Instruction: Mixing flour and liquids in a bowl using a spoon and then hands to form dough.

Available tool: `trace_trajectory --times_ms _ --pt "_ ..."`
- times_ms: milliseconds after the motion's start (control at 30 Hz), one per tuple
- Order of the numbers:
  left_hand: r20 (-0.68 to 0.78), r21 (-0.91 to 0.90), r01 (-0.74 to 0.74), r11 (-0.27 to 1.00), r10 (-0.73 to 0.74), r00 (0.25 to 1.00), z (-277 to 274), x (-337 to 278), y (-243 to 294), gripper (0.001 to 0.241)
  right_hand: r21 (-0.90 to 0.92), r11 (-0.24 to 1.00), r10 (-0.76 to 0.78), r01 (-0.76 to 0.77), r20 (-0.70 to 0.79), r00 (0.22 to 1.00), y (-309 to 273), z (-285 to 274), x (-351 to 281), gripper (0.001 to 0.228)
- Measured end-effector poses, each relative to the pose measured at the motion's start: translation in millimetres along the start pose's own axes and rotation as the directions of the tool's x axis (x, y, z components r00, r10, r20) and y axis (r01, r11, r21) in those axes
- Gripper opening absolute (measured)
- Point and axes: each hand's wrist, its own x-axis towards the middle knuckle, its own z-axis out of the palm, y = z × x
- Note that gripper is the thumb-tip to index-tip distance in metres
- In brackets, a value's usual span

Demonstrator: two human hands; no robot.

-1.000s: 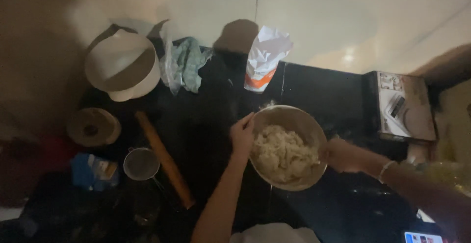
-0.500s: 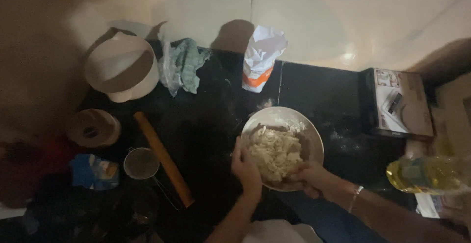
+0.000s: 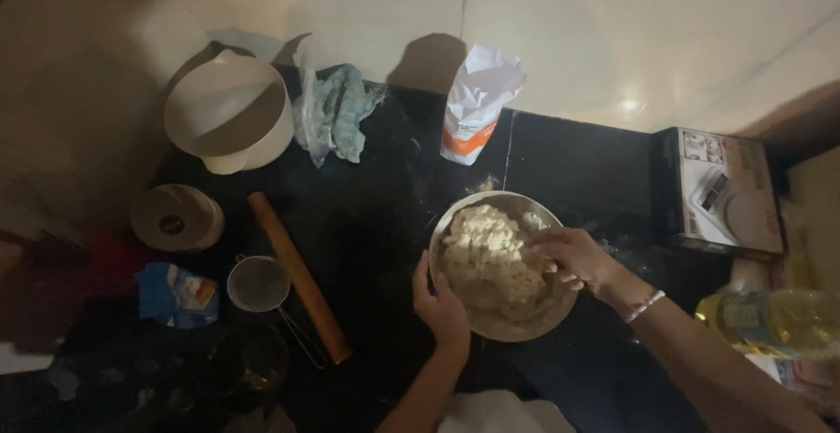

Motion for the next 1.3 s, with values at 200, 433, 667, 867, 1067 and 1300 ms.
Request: trace_trajectory --times_ms 200,433,667,867,1067,1300 --pt "-0.005 0.014 0.117 0.993 -0.117 0.993 1.2 1.7 9.6 0.042 -0.709 0.688 -0.336 0.155 -0.121 0.934 38.8 3.8 22.5 0.036" --pt "-0.019 -0.089 0.073 0.993 -0.075 0.997 2.8 -2.5 10.1 0.041 -0.907 0.387 -0.2 0.165 0.092 0.975 16.9 20.0 -11.4 0.021" --pt "0.215 0.042 -0.056 0.998 0.046 0.976 0.1 41.0 12.7 0.05 -0.896 -0.397 -0.339 0.2 0.345 0.875 -37.8 0.6 -64.9 0.009" --pt "0.692 0.177 -0.137 0.975 -0.024 0.721 59.1 158.8 -29.1 0.046 -0.803 -0.544 -0.508 0.245 0.547 0.666 -58.4 -10.6 -37.7 0.027" --pt "0.889 0.174 -0.018 0.985 -0.149 0.434 83.1 156.3 25.6 0.041 -0.62 -0.762 -0.446 0.189 0.713 0.54 -66.8 -20.3 21.8 0.007" --pt "0.81 0.059 0.035 0.998 -0.068 0.582 70.5 144.5 7.4 0.035 -0.738 -0.675 -0.64 0.014 0.594 0.488 35.5 -64.1 53.2 0.025"
